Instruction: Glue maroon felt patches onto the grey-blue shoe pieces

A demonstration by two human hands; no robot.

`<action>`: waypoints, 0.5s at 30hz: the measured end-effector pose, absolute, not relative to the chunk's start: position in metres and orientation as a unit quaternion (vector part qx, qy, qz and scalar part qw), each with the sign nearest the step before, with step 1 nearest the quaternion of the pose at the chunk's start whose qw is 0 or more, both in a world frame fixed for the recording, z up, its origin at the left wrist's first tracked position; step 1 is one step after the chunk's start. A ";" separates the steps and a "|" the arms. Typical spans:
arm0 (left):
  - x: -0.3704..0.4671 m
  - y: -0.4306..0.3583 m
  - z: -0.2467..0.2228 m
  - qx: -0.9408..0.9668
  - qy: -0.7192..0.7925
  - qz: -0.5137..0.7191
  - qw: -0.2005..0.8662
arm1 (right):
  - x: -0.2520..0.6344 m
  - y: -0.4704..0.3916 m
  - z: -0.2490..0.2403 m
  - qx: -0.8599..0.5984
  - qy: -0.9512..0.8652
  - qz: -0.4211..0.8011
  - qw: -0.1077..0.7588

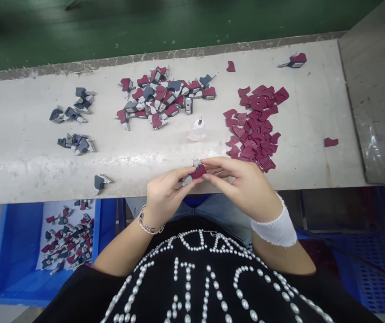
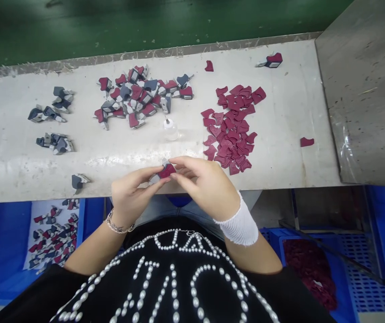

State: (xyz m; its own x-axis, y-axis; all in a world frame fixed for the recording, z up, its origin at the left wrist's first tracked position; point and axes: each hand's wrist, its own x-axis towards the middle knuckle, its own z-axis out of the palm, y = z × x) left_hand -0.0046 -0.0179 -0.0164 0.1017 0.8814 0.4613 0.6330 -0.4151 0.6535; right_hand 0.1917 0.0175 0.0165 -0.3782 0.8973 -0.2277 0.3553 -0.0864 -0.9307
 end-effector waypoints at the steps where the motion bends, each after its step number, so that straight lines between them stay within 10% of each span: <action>1: -0.004 -0.018 -0.017 0.725 0.524 0.423 0.144 | 0.189 0.014 0.018 -0.507 -0.639 0.522 0.251; 15: -0.005 -0.016 -0.019 0.711 0.516 0.441 0.181 | 0.193 0.022 0.025 -0.497 -0.664 0.495 0.258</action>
State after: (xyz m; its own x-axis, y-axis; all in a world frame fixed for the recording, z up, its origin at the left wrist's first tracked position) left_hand -0.0055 -0.0159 -0.0189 0.0778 0.8944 0.4404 0.5751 -0.4011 0.7130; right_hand 0.1933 0.0221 0.0255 -0.3731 0.9157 -0.1496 0.4043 0.0153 -0.9145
